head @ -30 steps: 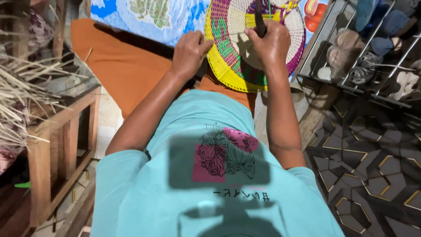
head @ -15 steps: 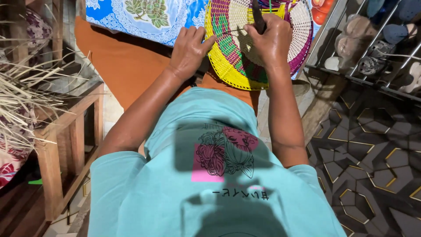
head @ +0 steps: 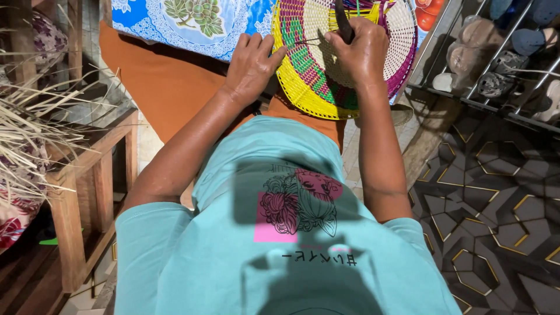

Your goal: Weaving a colorful circular fan using dyed straw or fiber and a small tool

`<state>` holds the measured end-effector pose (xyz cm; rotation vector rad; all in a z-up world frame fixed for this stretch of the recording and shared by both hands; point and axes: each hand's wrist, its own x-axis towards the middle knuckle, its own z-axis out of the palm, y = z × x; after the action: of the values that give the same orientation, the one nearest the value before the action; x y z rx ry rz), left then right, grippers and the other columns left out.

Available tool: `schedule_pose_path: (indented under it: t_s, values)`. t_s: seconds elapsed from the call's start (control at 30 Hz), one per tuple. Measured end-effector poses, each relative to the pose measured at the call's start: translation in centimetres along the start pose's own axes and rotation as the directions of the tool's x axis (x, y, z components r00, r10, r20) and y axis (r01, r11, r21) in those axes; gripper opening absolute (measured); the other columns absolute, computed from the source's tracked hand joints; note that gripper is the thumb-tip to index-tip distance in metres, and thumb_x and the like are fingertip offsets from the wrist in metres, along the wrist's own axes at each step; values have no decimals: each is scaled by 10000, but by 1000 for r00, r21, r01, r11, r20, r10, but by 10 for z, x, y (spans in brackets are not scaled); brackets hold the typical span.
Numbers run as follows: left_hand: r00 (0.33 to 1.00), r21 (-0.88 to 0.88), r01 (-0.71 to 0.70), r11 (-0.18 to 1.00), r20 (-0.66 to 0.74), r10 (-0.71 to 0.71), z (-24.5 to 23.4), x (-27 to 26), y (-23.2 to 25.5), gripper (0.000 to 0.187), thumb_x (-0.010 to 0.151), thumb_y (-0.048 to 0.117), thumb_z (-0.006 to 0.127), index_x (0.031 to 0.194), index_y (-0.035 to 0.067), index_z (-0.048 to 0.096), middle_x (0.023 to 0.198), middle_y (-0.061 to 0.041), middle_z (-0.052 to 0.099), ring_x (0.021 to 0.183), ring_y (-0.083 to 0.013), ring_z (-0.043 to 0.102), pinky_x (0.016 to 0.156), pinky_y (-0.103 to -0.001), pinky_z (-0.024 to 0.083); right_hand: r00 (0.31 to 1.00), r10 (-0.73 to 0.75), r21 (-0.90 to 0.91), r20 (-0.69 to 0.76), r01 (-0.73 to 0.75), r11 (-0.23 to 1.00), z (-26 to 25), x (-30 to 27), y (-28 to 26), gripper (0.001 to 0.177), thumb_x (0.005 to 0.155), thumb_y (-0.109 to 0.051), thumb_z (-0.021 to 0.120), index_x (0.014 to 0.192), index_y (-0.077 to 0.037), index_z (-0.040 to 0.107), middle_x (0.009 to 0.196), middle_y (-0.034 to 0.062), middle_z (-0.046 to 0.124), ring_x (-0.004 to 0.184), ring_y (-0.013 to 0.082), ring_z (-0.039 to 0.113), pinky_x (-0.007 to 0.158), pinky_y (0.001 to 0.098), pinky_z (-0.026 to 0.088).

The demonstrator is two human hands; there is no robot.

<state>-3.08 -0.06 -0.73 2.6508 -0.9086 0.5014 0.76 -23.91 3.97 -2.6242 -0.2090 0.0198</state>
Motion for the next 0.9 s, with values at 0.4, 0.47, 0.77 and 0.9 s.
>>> schedule_pose_path:
  t_s: [0.4, 0.47, 0.77, 0.9]
  values:
    - [999, 6, -36, 999, -9, 36, -6, 4, 0, 226, 872, 55, 641, 1078, 98, 556, 936, -127, 472, 741, -252, 416, 662, -384, 358, 998, -7, 0, 62, 7, 1000, -5, 15, -11, 295, 725, -209, 871, 644, -100, 610, 629, 15, 557, 520, 132, 448, 415, 318, 320]
    - [999, 9, -34, 999, -9, 34, -7, 5, 0, 211, 884, 63, 627, 1074, 102, 545, 924, -123, 461, 728, -251, 405, 657, -385, 350, 997, -25, -8, 66, 26, 1000, -5, 18, -11, 303, 728, -215, 872, 647, -96, 606, 629, 16, 557, 528, 135, 459, 428, 322, 329]
    - [999, 26, -37, 999, 20, 36, -5, 1, 0, 248, 888, 76, 636, 1115, 106, 541, 969, -132, 472, 758, -262, 418, 678, -398, 359, 994, -62, -23, 88, 64, 998, 5, 22, -1, 397, 734, -261, 895, 602, -105, 554, 580, -3, 502, 523, 117, 402, 428, 333, 280]
    - [999, 39, -43, 998, 3, 43, -10, 4, 0, 227, 878, 63, 624, 1084, 103, 538, 927, -118, 476, 736, -250, 422, 670, -383, 362, 990, 43, -60, 134, -35, 998, 15, 21, 17, 468, 751, -337, 882, 573, -126, 504, 522, -24, 418, 518, 98, 333, 430, 350, 248]
